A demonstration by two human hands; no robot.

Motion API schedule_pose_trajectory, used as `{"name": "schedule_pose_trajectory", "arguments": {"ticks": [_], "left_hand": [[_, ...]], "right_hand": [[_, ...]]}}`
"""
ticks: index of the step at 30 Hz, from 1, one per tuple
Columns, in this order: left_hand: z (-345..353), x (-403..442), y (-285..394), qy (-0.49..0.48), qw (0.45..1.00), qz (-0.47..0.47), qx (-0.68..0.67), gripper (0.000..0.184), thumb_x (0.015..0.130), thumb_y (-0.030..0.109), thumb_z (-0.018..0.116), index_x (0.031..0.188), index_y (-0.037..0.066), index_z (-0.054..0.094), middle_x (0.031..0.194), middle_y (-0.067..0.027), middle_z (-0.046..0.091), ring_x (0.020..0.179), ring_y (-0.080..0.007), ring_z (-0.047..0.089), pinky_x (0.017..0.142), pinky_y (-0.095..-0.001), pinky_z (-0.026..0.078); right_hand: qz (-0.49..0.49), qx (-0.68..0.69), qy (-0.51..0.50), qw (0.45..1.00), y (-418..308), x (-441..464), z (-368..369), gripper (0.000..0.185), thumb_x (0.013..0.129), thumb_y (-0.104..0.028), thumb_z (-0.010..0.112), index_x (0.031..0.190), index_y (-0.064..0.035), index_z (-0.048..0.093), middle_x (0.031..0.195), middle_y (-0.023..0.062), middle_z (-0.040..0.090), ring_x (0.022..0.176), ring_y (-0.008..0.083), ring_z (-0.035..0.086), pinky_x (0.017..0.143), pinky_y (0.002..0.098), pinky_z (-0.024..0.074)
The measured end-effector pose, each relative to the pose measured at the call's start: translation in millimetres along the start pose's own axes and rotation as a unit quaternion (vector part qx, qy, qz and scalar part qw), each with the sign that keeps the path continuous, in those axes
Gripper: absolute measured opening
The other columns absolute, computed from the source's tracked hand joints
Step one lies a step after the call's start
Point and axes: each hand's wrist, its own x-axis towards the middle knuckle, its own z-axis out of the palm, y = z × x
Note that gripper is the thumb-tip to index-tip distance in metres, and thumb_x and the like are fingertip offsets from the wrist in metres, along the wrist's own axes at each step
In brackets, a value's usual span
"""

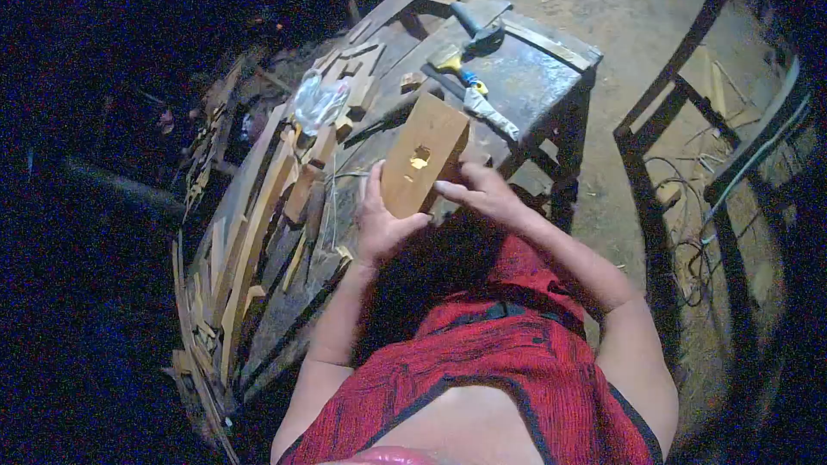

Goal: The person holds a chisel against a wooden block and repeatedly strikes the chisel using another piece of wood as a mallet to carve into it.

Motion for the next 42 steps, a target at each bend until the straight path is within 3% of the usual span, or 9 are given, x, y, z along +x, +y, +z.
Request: {"name": "schedule_pose_trajectory", "arguments": {"ticks": [1, 3, 5, 9, 14, 20, 33, 39, 42], "left_hand": [[-9.4, -1.1, -3.0, 0.028, 0.997, 0.018, 0.070, 0.097, 0.047, 0.022, 0.078, 0.128, 0.002, 0.029, 0.107, -0.0181, 0.043, 0.101, -0.0354, 0.043, 0.090, -0.0445, 0.037], [-20.4, -2.2, -22.7, 0.046, 0.993, 0.014, 0.106, 0.098, 0.046, 0.022, 0.078, 0.128, 0.002, 0.029, 0.106, -0.0180, 0.042, 0.100, -0.0351, 0.043, 0.088, -0.0443, 0.038], [-31.5, -4.7, -32.9, 0.059, 0.993, -0.005, 0.103, 0.097, 0.046, 0.022, 0.078, 0.128, 0.003, 0.029, 0.106, -0.0178, 0.042, 0.099, -0.0352, 0.043, 0.087, -0.0440, 0.038], [-40.3, -7.6, -54.0, 0.050, 0.980, -0.034, 0.192, 0.096, 0.043, 0.027, 0.078, 0.125, 0.005, 0.033, 0.105, -0.0166, 0.043, 0.100, -0.0344, 0.042, 0.091, -0.0439, 0.034], [-39.0, -9.4, -79.8, 0.033, 0.977, -0.054, 0.201, 0.097, 0.042, 0.029, 0.078, 0.125, 0.005, 0.034, 0.105, -0.0165, 0.044, 0.101, -0.0340, 0.042, 0.091, -0.0438, 0.033], [-40.9, -3.4, -115.8, 0.000, 0.985, -0.065, 0.161, 0.097, 0.039, 0.029, 0.081, 0.123, 0.007, 0.037, 0.104, -0.0166, 0.046, 0.098, -0.0339, 0.045, 0.088, -0.0419, 0.038], [-46.7, 2.0, -152.0, -0.094, 0.965, -0.081, 0.230, 0.112, 0.041, 0.045, 0.082, 0.134, 0.008, 0.031, 0.118, -0.0178, 0.045, 0.111, -0.0348, 0.040, 0.097, -0.0435, 0.031], [-72.7, -0.8, -149.4, -0.014, 0.976, -0.113, 0.186, 0.081, 0.059, 0.044, 0.074, 0.124, 0.005, 0.045, 0.114, -0.0179, 0.047, 0.110, -0.0346, 0.040, 0.096, -0.0431, 0.032], [-94.6, -3.5, -173.2, 0.147, 0.951, -0.145, 0.231, 0.057, 0.066, 0.035, 0.069, 0.110, 0.003, 0.053, 0.102, -0.0168, 0.053, 0.102, -0.0348, 0.046, 0.092, -0.0433, 0.036]], "right_hand": [[-0.058, 0.037, 0.033, 0.997, -8.4, -0.8, -0.7, 0.045, 0.078, -0.038, 0.064, 0.100, 0.0012, 0.057, 0.086, 0.0120, 0.062, 0.074, 0.0194, 0.058, 0.068, 0.0319, 0.0475], [-0.113, -0.146, 0.118, 0.976, -0.7, 3.8, -11.5, 0.041, 0.077, -0.033, 0.064, 0.099, -0.0001, 0.057, 0.091, 0.0137, 0.060, 0.077, 0.0260, 0.059, 0.069, 0.0362, 0.0480], [-0.087, -0.255, 0.134, 0.954, -3.1, 3.4, -19.0, 0.039, 0.075, -0.029, 0.065, 0.101, -0.0011, 0.057, 0.097, 0.0155, 0.056, 0.086, 0.0313, 0.056, 0.074, 0.0394, 0.0469], [-0.179, -0.326, 0.116, 0.921, 18.2, 12.8, -16.4, 0.043, 0.070, -0.028, 0.067, 0.105, -0.0059, 0.055, 0.105, 0.0148, 0.053, 0.101, 0.0339, 0.048, 0.085, 0.0402, 0.0418], [-0.201, -0.417, 0.145, 0.874, 24.0, 26.4, -2.7, 0.053, 0.067, -0.030, 0.070, 0.111, -0.0089, 0.051, 0.104, 0.0138, 0.052, 0.102, 0.0320, 0.047, 0.084, 0.0432, 0.0403], [-0.086, -0.524, 0.094, 0.842, 18.6, 54.0, 5.6, 0.058, 0.065, -0.038, 0.070, 0.111, -0.0122, 0.048, 0.102, 0.0096, 0.051, 0.098, 0.0285, 0.048, 0.076, 0.0434, 0.0416], [-0.109, -0.533, 0.129, 0.829, 19.4, 63.2, 9.5, 0.063, 0.059, -0.035, 0.073, 0.111, -0.0110, 0.047, 0.099, 0.0084, 0.050, 0.094, 0.0261, 0.048, 0.069, 0.0395, 0.0436], [-0.092, -0.535, 0.117, 0.832, 14.4, 62.0, 8.1, 0.063, 0.063, -0.031, 0.071, 0.118, -0.0118, 0.047, 0.099, 0.0104, 0.050, 0.094, 0.0284, 0.049, 0.074, 0.0392, 0.0445], [-0.088, -0.529, 0.117, 0.836, 11.9, 60.7, 7.8, 0.063, 0.063, -0.031, 0.071, 0.118, -0.0110, 0.047, 0.098, 0.0103, 0.049, 0.094, 0.0282, 0.049, 0.074, 0.0391, 0.0446]]}}
